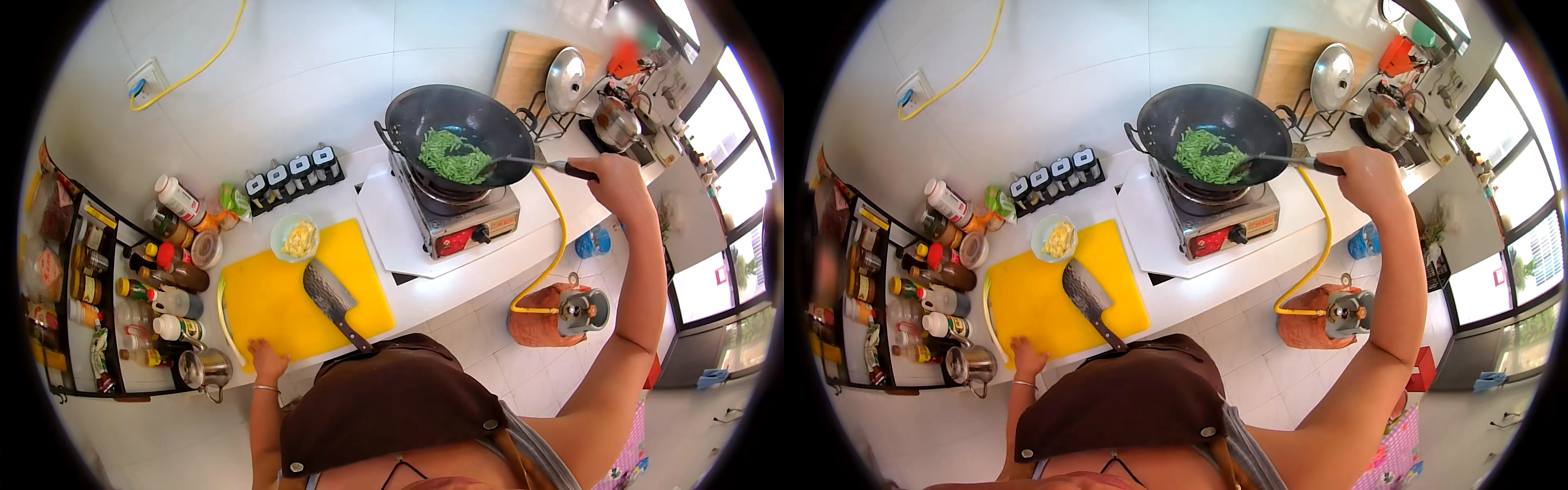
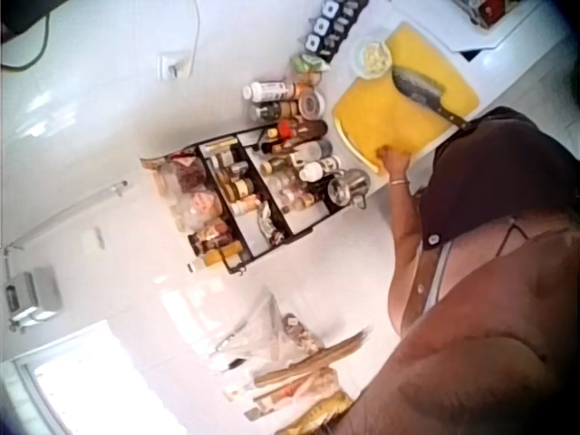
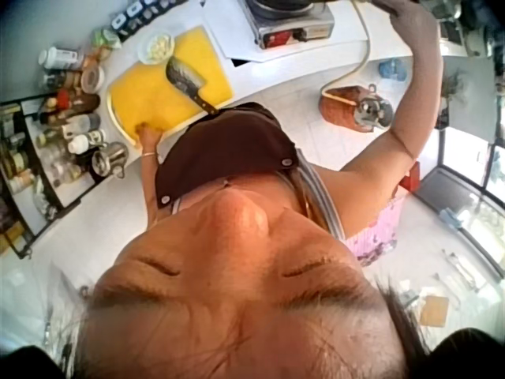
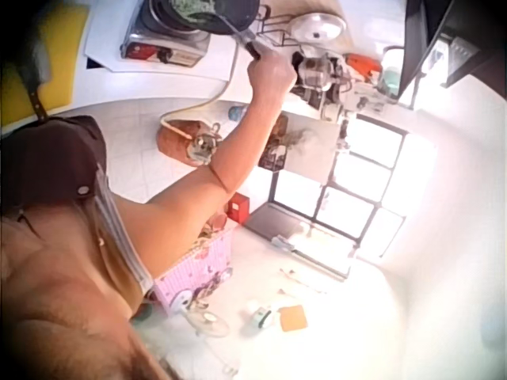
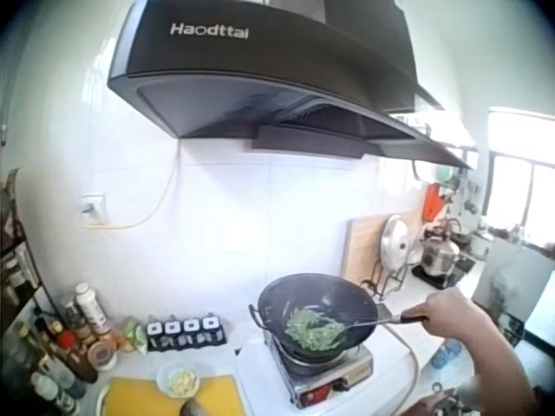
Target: The person fries eggs in a wok, transfers them to a bowl, adds water and chopped vegetables to the wok, and then adds a jarred sauce.
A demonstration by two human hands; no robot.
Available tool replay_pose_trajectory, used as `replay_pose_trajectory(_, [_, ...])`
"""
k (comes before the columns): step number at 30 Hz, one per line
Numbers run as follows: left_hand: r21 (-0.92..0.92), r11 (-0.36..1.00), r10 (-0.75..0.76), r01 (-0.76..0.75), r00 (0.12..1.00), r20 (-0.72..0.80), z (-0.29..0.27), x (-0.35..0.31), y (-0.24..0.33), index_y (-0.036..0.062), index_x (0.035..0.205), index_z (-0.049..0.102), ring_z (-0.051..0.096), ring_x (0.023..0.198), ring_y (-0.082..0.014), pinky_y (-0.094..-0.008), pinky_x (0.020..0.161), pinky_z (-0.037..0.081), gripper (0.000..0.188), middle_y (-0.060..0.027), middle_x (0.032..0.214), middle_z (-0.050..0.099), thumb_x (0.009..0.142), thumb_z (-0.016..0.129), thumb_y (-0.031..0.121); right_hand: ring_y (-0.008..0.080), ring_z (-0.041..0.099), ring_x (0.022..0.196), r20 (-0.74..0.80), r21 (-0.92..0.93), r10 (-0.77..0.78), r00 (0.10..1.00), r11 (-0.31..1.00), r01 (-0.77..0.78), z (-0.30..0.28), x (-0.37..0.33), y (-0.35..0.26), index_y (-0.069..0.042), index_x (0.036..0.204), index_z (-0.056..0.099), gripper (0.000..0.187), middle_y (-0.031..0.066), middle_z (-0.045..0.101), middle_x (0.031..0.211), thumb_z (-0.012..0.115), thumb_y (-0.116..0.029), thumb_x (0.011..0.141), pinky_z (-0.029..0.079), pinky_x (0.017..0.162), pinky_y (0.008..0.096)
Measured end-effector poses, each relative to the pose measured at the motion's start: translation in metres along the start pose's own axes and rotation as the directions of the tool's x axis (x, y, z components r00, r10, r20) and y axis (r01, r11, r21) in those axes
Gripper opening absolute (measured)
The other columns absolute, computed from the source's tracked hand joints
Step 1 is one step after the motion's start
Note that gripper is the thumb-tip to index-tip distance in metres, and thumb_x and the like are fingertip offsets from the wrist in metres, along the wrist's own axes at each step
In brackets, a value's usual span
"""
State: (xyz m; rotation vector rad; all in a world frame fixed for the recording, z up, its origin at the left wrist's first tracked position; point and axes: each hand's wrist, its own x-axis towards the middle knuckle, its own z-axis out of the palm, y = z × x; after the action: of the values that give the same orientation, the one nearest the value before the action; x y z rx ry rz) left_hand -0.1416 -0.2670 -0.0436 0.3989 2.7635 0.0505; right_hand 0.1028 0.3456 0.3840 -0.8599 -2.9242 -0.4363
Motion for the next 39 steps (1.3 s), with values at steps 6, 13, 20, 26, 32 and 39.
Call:
replay_pose_trajectory(6, [0.005, 1.000, 0.006, -0.006, 1.000, 0.020, 0.001, 0.009, 0.001, -0.0165, 0.135, 0.030, 0.017, 0.138, -0.0491, -0.0487, 0.116, 0.013, 0.097, -0.0393, 0.142, 0.024, 0.071, 0.073, 0.043, 0.0282, 0.065, 0.090, 0.020, 0.003, -0.027, 0.999, 1.000, 0.027, 0.054, 0.054, -0.039, -0.023, 0.113, 0.065, 0.035, 0.0085, 0.068, 0.095, 0.054, -0.010, 0.083, 0.052, 0.073, 0.0397])
replay_pose_trajectory(13, [-0.027, 0.999, 0.022, -0.023, 0.999, -0.025, 0.005, 0.004, -0.006, -0.0149, 0.137, 0.028, 0.014, 0.139, -0.0476, -0.0487, 0.116, 0.013, 0.099, -0.0365, 0.145, 0.023, 0.070, 0.073, 0.043, 0.0315, 0.065, 0.090, 0.052, 0.140, 0.221, 0.974, 0.964, -0.226, 0.076, 0.119, -0.032, -0.011, 0.103, 0.066, 0.026, 0.0137, 0.068, 0.096, 0.051, -0.010, 0.082, 0.051, 0.077, 0.0437])
replay_pose_trajectory(20, [-0.054, 0.997, -0.048, 0.046, 0.998, -0.043, 0.005, -0.002, -0.004, -0.0064, 0.143, 0.025, 0.014, 0.140, -0.0468, -0.0496, 0.112, 0.023, 0.100, -0.0339, 0.149, 0.014, 0.071, 0.073, 0.044, 0.0382, 0.062, 0.088, 0.238, 0.450, 0.008, 0.971, 0.885, -0.118, 0.106, 0.128, -0.076, 0.004, 0.099, 0.064, 0.031, 0.0249, 0.064, 0.094, 0.058, -0.022, 0.085, 0.048, 0.078, 0.0429])
replay_pose_trajectory(26, [-0.058, 0.998, -0.039, 0.035, 0.997, -0.067, 0.011, -0.002, -0.010, -0.0053, 0.144, 0.025, 0.014, 0.140, -0.0456, -0.0512, 0.110, 0.025, 0.101, -0.0331, 0.150, 0.014, 0.071, 0.074, 0.043, 0.0360, 0.061, 0.088, 0.053, 0.650, -0.159, 0.986, 0.755, 0.087, 0.092, 0.078, -0.068, 0.000, 0.099, 0.062, 0.026, 0.0216, 0.064, 0.094, 0.061, -0.020, 0.083, 0.047, 0.077, 0.0415])
replay_pose_trajectory(32, [-0.053, 0.998, -0.045, 0.042, 0.997, -0.055, 0.010, 0.003, -0.004, -0.0045, 0.144, 0.024, 0.014, 0.140, -0.0446, -0.0512, 0.110, 0.025, 0.102, -0.0323, 0.150, 0.014, 0.070, 0.074, 0.044, 0.0298, 0.062, 0.087, 0.032, 0.380, -0.165, 0.986, 0.914, 0.141, 0.057, 0.024, -0.008, -0.020, 0.121, 0.062, 0.042, 0.0104, 0.067, 0.097, 0.062, -0.012, 0.080, 0.049, 0.074, 0.0401])
replay_pose_trajectory(39, [-0.036, 0.997, -0.064, 0.063, 0.997, -0.036, 0.013, 0.003, -0.009, -0.0039, 0.145, 0.022, 0.012, 0.141, -0.0444, -0.0516, 0.110, 0.023, 0.103, -0.0319, 0.151, 0.012, 0.070, 0.074, 0.045, 0.0264, 0.063, 0.085, 0.027, 0.082, -0.069, 0.997, 0.994, 0.066, 0.000, 0.002, 0.007, -0.023, 0.109, 0.070, 0.038, 0.0076, 0.068, 0.094, 0.061, -0.006, 0.077, 0.049, 0.072, 0.0387])
